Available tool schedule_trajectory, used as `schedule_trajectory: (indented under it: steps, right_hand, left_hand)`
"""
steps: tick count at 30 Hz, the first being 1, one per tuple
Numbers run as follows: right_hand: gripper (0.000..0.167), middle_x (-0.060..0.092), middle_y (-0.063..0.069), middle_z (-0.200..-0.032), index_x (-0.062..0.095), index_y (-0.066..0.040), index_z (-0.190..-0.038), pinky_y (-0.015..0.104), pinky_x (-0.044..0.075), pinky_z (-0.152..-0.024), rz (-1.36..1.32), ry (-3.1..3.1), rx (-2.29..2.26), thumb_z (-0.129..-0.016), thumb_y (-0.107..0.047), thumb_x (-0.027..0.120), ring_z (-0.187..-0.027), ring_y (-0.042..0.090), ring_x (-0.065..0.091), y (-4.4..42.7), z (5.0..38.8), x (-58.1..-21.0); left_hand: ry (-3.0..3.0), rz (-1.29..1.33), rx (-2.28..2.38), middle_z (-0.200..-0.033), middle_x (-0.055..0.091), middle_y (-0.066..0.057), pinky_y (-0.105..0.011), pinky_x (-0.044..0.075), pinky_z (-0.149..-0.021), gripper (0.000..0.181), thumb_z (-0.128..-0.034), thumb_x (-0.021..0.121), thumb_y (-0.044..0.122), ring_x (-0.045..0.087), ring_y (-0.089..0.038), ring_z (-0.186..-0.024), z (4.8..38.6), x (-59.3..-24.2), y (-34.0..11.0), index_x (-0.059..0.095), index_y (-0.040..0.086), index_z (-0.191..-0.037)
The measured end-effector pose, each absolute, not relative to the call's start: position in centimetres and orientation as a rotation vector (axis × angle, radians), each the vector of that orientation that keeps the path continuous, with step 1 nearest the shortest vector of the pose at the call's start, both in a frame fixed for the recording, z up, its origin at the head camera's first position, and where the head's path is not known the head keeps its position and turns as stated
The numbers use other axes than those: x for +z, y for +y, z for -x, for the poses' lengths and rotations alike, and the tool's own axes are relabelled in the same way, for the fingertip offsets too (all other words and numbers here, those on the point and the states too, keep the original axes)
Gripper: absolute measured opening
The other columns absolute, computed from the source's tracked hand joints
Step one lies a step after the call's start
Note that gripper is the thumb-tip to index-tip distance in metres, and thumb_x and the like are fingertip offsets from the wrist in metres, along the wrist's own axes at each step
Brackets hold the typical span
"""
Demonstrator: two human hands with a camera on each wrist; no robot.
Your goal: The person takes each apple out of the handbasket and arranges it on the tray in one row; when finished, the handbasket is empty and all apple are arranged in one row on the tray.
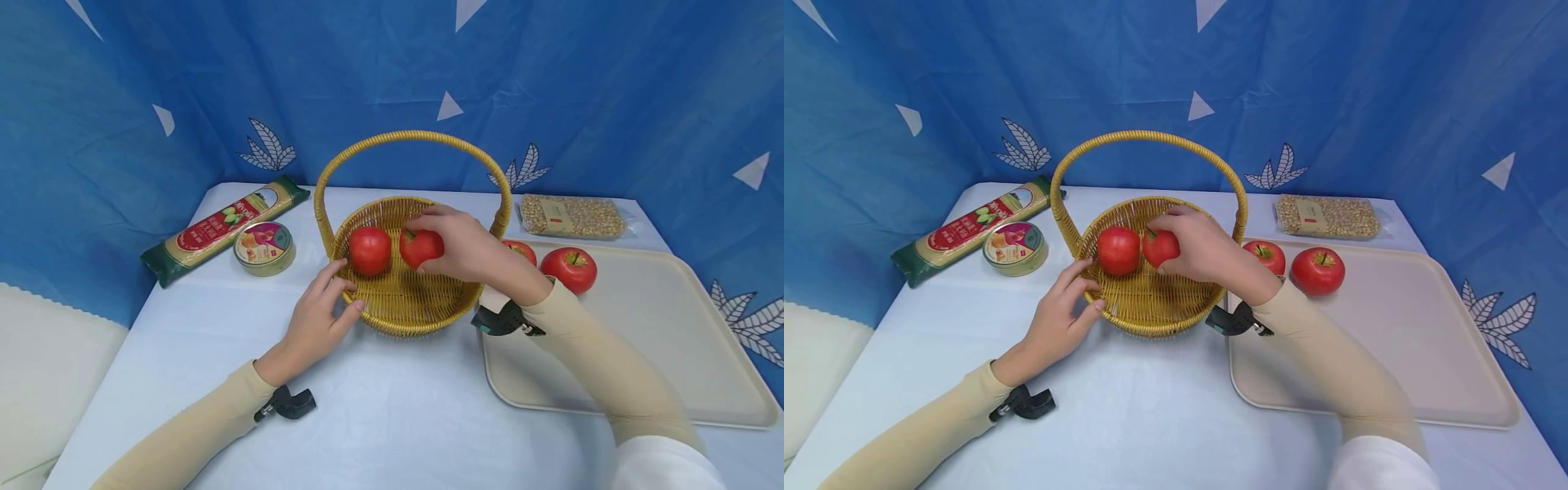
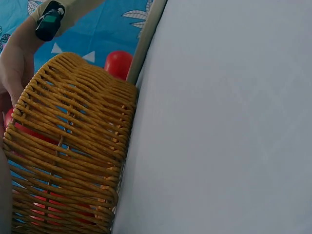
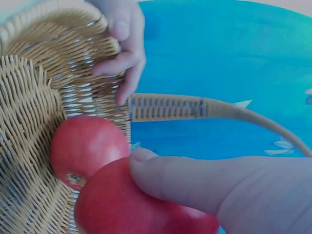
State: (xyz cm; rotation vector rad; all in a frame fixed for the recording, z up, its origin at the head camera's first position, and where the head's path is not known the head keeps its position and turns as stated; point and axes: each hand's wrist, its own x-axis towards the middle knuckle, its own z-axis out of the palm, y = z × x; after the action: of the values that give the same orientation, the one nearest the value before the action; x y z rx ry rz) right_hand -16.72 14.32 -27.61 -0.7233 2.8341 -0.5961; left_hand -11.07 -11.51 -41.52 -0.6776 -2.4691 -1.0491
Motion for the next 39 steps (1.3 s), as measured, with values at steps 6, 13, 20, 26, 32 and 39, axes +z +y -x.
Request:
schedule_trajectory:
  steps: [6,13,20,26,32,39]
  right_hand:
    - [0.064,0.051,0.016,-0.150,0.063,-0.014,-0.138,0.052,0.060,-0.089,0.784,2.809,-0.635,-0.079,-0.017,0.086,-0.132,0.039,0.052,16.4,14.7,-26.7]
    - [0.064,0.051,0.016,-0.149,0.063,-0.016,-0.137,0.050,0.061,-0.085,0.810,2.767,-0.670,-0.078,-0.015,0.088,-0.131,0.040,0.051,19.2,12.3,-25.1]
    - [0.066,0.053,0.015,-0.148,0.065,-0.018,-0.134,0.037,0.062,-0.075,0.977,2.762,-0.675,-0.074,-0.020,0.092,-0.122,0.036,0.058,23.3,10.6,-24.2]
    - [0.075,0.050,0.017,-0.149,0.063,-0.017,-0.136,0.029,0.061,-0.067,0.896,2.854,-0.685,-0.069,-0.015,0.094,-0.122,0.037,0.055,27.5,9.5,-24.1]
    - [0.083,0.056,0.020,-0.138,0.061,-0.008,-0.138,0.015,0.053,-0.063,0.715,3.037,-0.637,-0.064,-0.006,0.095,-0.113,0.021,0.056,31.8,8.9,-24.7]
    - [0.083,0.048,0.033,-0.139,0.054,0.003,-0.141,-0.002,0.040,-0.064,0.454,3.162,-0.789,-0.066,0.008,0.089,-0.104,-0.016,0.035,36.3,8.2,-25.9]
  left_hand:
    - [-2.466,0.682,-1.053,-0.148,0.052,-0.020,-0.059,0.047,-0.107,0.026,-0.0930,0.064,0.028,0.054,-0.040,-0.135,11.1,-41.6,-11.5,0.064,0.005,-0.105]
    - [-2.462,0.683,-1.053,-0.148,0.052,-0.021,-0.060,0.047,-0.107,0.024,-0.0920,0.066,0.025,0.054,-0.039,-0.136,11.1,-41.7,-11.7,0.065,0.005,-0.104]
    - [-2.462,0.688,-1.054,-0.149,0.051,-0.020,-0.060,0.046,-0.107,0.024,-0.0926,0.066,0.026,0.053,-0.039,-0.136,11.2,-41.7,-11.7,0.065,0.005,-0.105]
    - [-2.462,0.690,-1.052,-0.148,0.051,-0.021,-0.059,0.046,-0.108,0.026,-0.0927,0.065,0.027,0.053,-0.039,-0.136,11.1,-41.5,-11.6,0.064,0.005,-0.105]
    - [-2.470,0.685,-1.056,-0.149,0.051,-0.021,-0.060,0.046,-0.108,0.024,-0.0922,0.066,0.025,0.052,-0.039,-0.138,11.2,-41.7,-11.7,0.064,0.005,-0.105]
    - [-2.471,0.685,-1.060,-0.149,0.051,-0.020,-0.061,0.046,-0.108,0.024,-0.0924,0.066,0.025,0.052,-0.039,-0.138,11.2,-41.7,-11.6,0.064,0.005,-0.105]
